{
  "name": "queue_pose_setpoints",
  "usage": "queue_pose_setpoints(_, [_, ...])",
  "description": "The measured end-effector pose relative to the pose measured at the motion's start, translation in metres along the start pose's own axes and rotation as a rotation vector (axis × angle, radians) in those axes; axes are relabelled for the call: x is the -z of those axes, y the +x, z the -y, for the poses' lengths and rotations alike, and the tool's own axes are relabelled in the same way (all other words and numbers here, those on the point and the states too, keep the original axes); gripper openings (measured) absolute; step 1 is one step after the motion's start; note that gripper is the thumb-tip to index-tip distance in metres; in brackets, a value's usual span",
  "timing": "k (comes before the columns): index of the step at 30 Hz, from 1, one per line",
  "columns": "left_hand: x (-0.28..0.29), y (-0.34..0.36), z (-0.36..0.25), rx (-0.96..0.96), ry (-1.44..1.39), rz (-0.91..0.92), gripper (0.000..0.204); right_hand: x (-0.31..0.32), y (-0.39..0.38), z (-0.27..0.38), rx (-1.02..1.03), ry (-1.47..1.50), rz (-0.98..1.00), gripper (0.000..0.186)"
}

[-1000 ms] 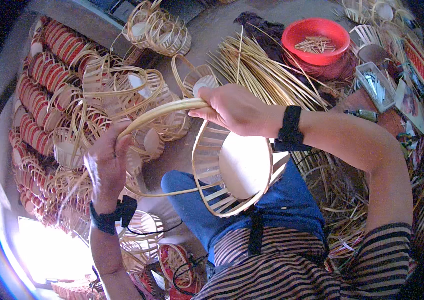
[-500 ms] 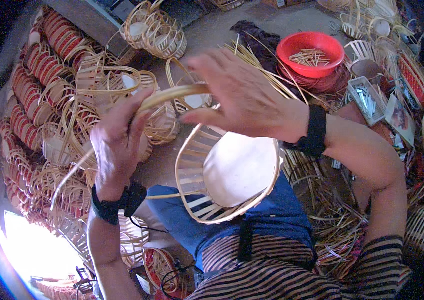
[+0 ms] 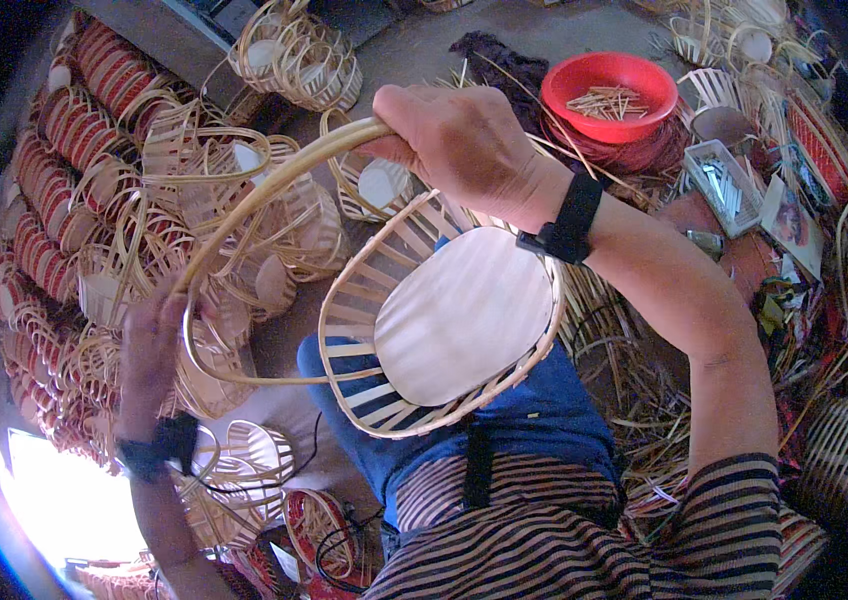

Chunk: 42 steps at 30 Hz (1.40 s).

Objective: The person weaves a basket by hand, using a pneumatic stapler to secure the wooden slats to a base and shears to trim the edges.

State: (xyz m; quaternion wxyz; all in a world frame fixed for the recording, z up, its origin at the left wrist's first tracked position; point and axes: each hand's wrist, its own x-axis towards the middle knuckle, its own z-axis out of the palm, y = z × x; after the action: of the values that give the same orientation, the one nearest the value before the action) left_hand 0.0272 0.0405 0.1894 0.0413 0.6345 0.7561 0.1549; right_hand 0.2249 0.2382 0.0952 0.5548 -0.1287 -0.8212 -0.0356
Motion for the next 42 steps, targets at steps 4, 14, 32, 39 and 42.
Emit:
queue_pose_setpoints(4, [-0.040,-0.002,0.005,-0.187,0.072,-0.562,0.026,-0.001,0.007,0.004,-0.040,0.022,-0.031,0.023])
queue_pose_setpoints(14, [-0.029,0.022,0.011,-0.314,0.164,-0.714,0.026,-0.036,0.017,-0.003,-0.236,0.103,-0.126,0.023])
queue_pose_setpoints(32, [-0.077,0.027,-0.010,-0.265,0.110,-0.413,0.024,-0.041,-0.046,0.020,-0.468,0.410,0.194,0.032])
queue_pose_setpoints(39, [-0.069,0.017,-0.013,-0.181,0.110,-0.374,0.023,0.060,-0.216,-0.059,-1.083,-0.535,0.152,0.043])
queue_pose_setpoints(42, [-0.070,0.017,-0.012,-0.215,0.090,-0.401,0.022,0.102,-0.304,-0.062,-1.278,-0.902,0.400,0.047])
